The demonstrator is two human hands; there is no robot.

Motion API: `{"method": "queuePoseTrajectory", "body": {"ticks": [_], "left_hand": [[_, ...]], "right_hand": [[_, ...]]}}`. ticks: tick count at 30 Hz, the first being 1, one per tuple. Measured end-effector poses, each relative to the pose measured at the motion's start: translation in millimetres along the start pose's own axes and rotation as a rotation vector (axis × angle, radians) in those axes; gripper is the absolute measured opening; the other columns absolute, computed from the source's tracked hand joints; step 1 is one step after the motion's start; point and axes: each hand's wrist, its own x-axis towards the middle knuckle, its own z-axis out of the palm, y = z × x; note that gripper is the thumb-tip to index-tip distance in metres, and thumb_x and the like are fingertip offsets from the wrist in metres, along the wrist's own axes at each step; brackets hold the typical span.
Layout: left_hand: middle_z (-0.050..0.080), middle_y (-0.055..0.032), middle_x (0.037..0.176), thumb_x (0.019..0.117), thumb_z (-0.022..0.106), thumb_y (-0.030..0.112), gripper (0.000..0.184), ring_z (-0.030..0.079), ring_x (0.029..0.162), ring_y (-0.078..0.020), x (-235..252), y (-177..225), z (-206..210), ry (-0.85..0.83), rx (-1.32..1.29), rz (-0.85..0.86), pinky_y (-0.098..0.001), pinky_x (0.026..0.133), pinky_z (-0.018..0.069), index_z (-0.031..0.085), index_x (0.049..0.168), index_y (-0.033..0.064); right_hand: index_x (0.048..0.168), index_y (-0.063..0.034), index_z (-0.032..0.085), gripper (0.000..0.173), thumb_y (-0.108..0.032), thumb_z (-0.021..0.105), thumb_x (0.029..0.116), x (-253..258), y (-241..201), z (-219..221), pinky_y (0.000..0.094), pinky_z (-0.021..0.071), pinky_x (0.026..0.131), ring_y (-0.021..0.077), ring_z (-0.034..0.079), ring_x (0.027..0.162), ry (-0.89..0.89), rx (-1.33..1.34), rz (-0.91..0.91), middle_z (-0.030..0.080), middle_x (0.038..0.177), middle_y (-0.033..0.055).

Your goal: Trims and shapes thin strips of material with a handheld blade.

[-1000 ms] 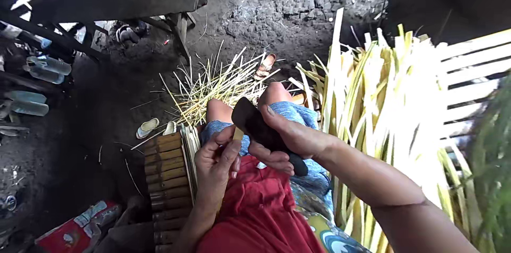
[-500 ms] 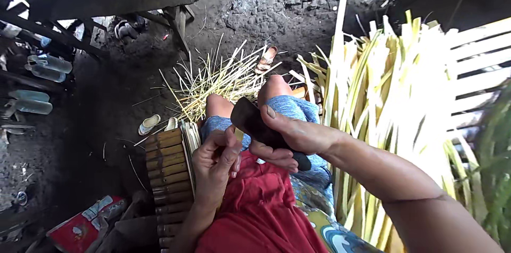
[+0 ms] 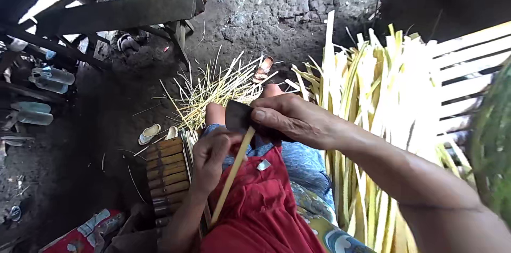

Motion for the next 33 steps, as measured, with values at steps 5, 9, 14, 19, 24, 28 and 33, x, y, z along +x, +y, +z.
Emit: {"method": "queuePoseTrajectory", "body": {"ticks": [5,9,14,19,24,28,33], "left_hand": [[0.062,0.0157,0.09,0.1053,0.051,0.044,0.027,0.059,0.088,0.006,62.1,-15.9,39.7,-0.115,-0.451,0.168,-0.0117,0.078,0.0488,0.069,0.092,0.0279],[0.055,0.0102,0.069,0.1092,0.037,0.044,0.05,0.058,0.073,0.0002,75.3,-12.0,72.3,-0.217,-0.874,0.009,-0.0156,0.074,0.0478,0.06,0.071,0.021],[0.046,0.0065,0.057,0.1091,0.014,0.053,0.063,0.055,0.063,-0.0082,76.2,-23.3,57.5,0.075,-0.77,-0.063,-0.0244,0.07,0.0495,0.042,0.064,0.0207],[0.066,0.0134,0.091,0.1059,0.043,0.053,0.039,0.063,0.091,0.003,50.6,-8.9,51.1,-0.188,-0.602,-0.245,-0.0185,0.086,0.052,0.066,0.086,0.0278],[0.062,0.011,0.086,0.1126,0.018,0.042,0.045,0.064,0.093,-0.0047,67.6,-1.2,43.9,0.287,-0.58,-0.294,-0.026,0.089,0.0512,0.053,0.09,0.0237],[0.069,0.0079,0.107,0.1092,0.028,0.053,0.049,0.065,0.106,-0.0071,60.4,-9.2,37.5,-0.058,-0.61,-0.193,-0.0256,0.091,0.0529,0.066,0.101,0.0235],[0.067,0.0118,0.08,0.1084,0.039,0.042,0.037,0.064,0.073,0.0037,51.4,-20.2,44.9,-0.085,-0.639,-0.362,-0.0145,0.068,0.0543,0.066,0.09,0.025]], "right_hand": [[0.075,-0.0074,0.062,0.033,-0.034,0.073,0.0917,-11.7,3.3,20.9,0.0122,0.0339,0.048,-0.0043,0.044,0.054,0.482,-0.373,-0.326,0.052,0.063,-0.006],[0.073,-0.0052,0.061,0.033,-0.029,0.074,0.0913,-18.8,14.2,22.7,0.011,0.034,0.048,-0.0049,0.043,0.053,0.571,-0.366,-0.376,0.051,0.061,-0.0048],[0.081,-0.0018,0.066,0.027,-0.026,0.073,0.093,-28.2,14.7,20.9,0.0124,0.0414,0.052,-0.0039,0.05,0.057,0.595,-0.328,-0.402,0.06,0.066,-0.0025],[0.087,-0.0028,0.066,0.026,-0.027,0.069,0.0968,-19.3,32.5,7.4,0.0119,0.0443,0.053,-0.0057,0.052,0.056,0.716,-0.327,-0.321,0.059,0.067,-0.0043],[0.077,-0.0034,0.069,0.041,-0.039,0.065,0.0978,-29.5,42.1,78.2,0.0272,0.0503,0.052,0.0114,0.061,0.055,0.329,-0.408,-0.471,0.064,0.063,0.0047],[0.079,-0.0027,0.07,0.039,-0.038,0.07,0.0955,-24.2,47.3,73.3,0.0252,0.0507,0.054,0.0096,0.062,0.058,0.345,-0.382,-0.47,0.066,0.066,0.0052],[0.089,0.0004,0.068,0.037,-0.033,0.082,0.0839,-11.3,43.1,30.6,0.0215,0.0524,0.062,0.0041,0.064,0.068,0.648,-0.424,-0.374,0.068,0.075,0.0049]]}}
